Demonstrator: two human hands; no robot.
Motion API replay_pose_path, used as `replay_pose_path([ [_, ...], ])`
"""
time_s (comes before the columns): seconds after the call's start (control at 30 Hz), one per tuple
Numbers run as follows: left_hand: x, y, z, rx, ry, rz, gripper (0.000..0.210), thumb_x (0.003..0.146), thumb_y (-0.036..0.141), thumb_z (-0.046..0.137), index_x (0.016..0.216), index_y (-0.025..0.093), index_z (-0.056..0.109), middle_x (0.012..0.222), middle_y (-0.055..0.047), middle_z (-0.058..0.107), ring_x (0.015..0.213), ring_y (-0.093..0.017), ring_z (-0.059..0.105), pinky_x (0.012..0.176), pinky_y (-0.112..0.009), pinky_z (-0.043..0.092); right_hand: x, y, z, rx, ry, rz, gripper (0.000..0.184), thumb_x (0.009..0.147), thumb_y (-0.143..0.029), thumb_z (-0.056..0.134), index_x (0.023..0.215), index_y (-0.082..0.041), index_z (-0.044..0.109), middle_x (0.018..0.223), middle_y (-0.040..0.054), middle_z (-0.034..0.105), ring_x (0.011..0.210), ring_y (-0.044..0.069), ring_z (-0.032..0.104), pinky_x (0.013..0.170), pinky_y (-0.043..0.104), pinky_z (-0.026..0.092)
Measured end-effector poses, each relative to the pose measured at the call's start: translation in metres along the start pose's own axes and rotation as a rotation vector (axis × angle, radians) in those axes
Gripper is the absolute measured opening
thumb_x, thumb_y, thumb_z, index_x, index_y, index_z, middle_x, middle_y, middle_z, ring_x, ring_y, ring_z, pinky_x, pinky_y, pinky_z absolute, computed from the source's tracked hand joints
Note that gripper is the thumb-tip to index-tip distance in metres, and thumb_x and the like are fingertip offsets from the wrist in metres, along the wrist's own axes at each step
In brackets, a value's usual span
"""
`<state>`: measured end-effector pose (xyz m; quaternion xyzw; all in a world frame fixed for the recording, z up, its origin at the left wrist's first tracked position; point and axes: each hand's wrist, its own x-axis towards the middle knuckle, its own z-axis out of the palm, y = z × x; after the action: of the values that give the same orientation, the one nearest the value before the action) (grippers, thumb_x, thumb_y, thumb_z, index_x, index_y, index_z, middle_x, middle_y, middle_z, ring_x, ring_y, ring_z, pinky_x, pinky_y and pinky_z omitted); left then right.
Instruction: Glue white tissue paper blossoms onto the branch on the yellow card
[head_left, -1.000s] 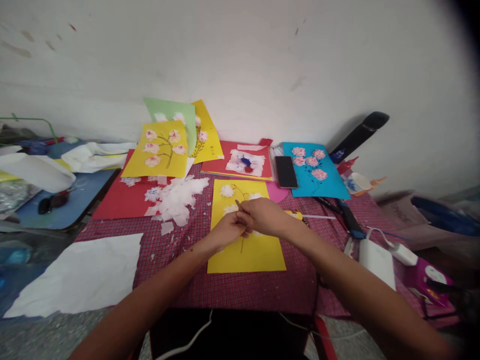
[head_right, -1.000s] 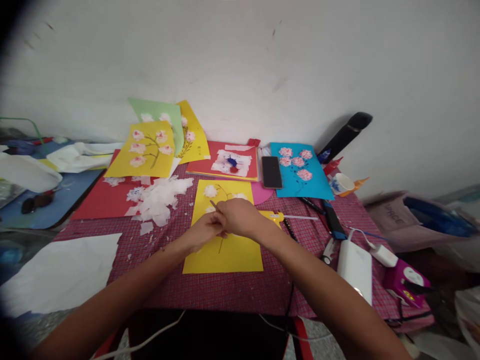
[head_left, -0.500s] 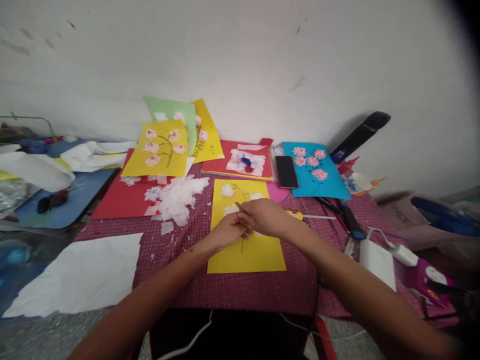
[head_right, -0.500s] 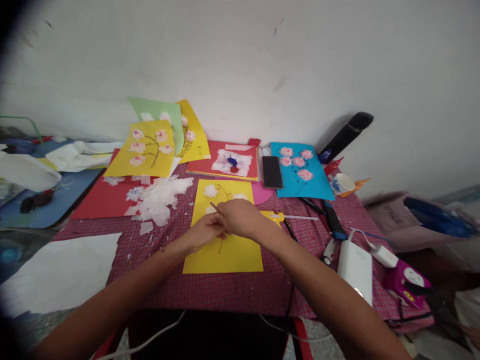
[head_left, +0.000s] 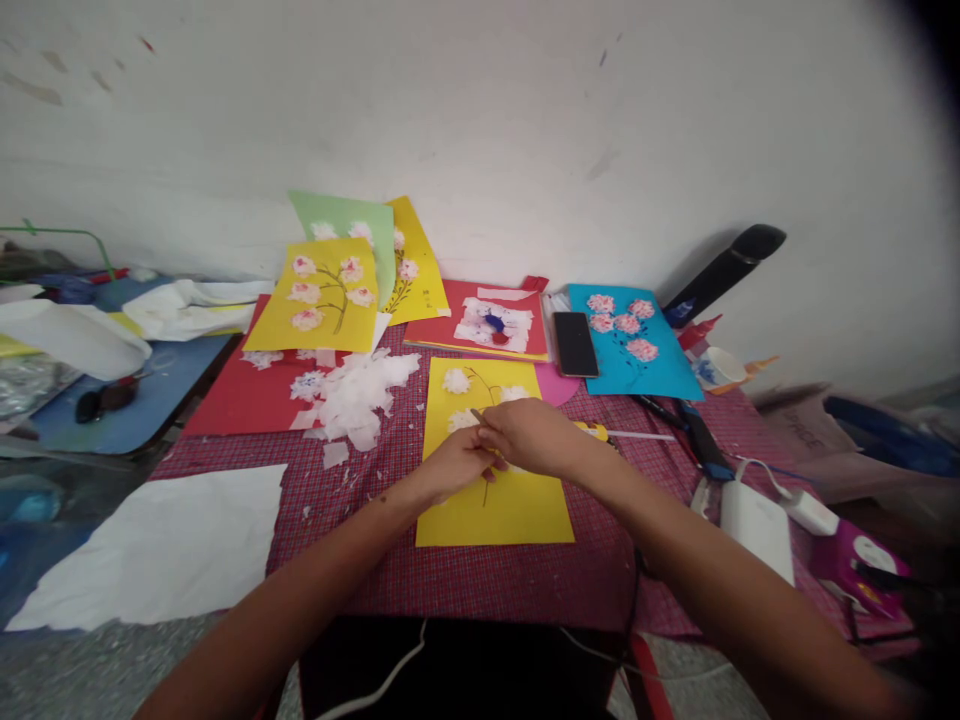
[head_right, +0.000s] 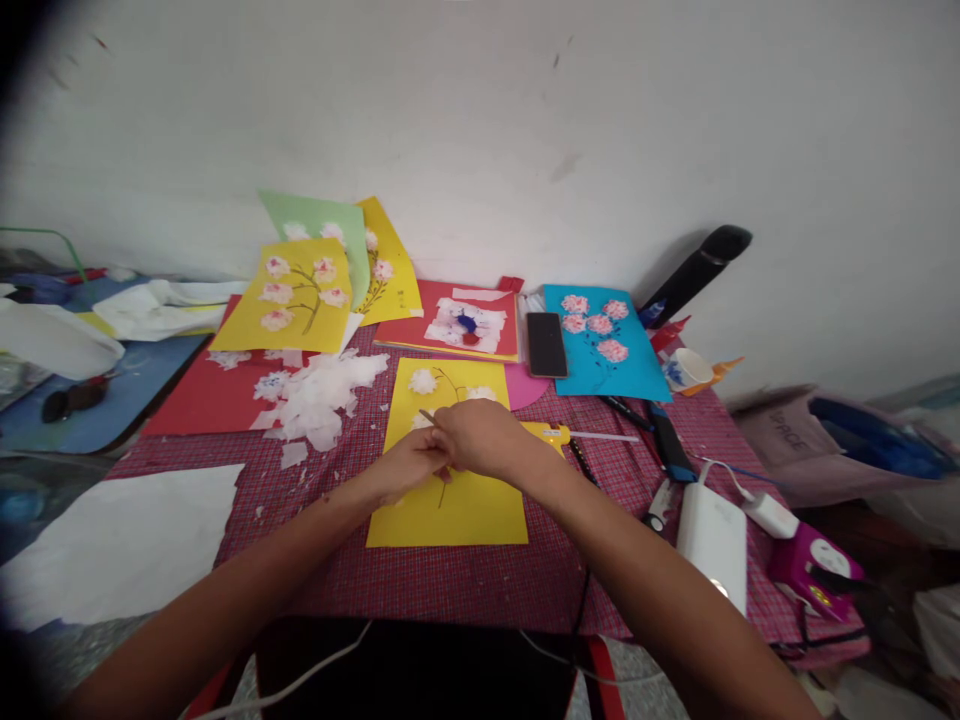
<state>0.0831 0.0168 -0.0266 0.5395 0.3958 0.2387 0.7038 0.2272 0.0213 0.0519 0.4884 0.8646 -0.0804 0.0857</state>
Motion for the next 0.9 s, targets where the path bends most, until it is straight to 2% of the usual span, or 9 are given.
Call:
replay_pose_path([
  [0.2,-0.001,0.002,0.001,-0.004,0.013,-0.012,0.011,0.073,0.01,0.053,0.067,0.015,0.061,0.072,-0.003,0.064,0.071,-0.016,0.061,0.062,-0.027,0.048,0.001,0.001,0.0,0.027,-0.023,-0.026,0.027,0.098,-0.033,0.048,0.098,-0.016,0.069,0.091,0.0117,0.075,0.081,0.022,0.068,0.059,0.028,0.032],
  [0.6,-0.001,-0.001,-0.001,-0.044,0.004,0.0,0.011,0.07,0.01,0.052,0.072,0.015,0.061,0.072,-0.003,0.064,0.072,-0.015,0.061,0.062,-0.025,0.048,-0.001,0.002,0.0,0.087,0.013,-0.027,0.027,0.099,-0.033,0.048,0.096,-0.015,0.069,0.091,0.01,0.075,0.08,0.02,0.067,0.06,0.028,0.028],
  [0.77,-0.003,-0.005,-0.006,-0.08,0.022,0.081,0.019,0.071,0.01,0.052,0.086,0.016,0.061,0.082,-0.003,0.064,0.076,-0.015,0.063,0.059,-0.022,0.048,-0.005,0.001,0.003,0.117,0.103,0.007,0.031,0.1,-0.037,0.046,0.091,-0.018,0.069,0.088,0.0067,0.074,0.075,0.017,0.063,0.058,0.027,0.026],
  [0.9,-0.009,-0.011,-0.011,0.007,0.059,0.166,0.033,0.075,0.008,0.048,0.105,0.017,0.058,0.1,-0.006,0.065,0.078,-0.014,0.066,0.056,-0.02,0.049,-0.009,0.001,0.004,0.166,0.14,0.029,0.03,0.099,-0.035,0.047,0.085,-0.019,0.068,0.08,0.0035,0.072,0.069,0.014,0.058,0.057,0.026,0.023],
])
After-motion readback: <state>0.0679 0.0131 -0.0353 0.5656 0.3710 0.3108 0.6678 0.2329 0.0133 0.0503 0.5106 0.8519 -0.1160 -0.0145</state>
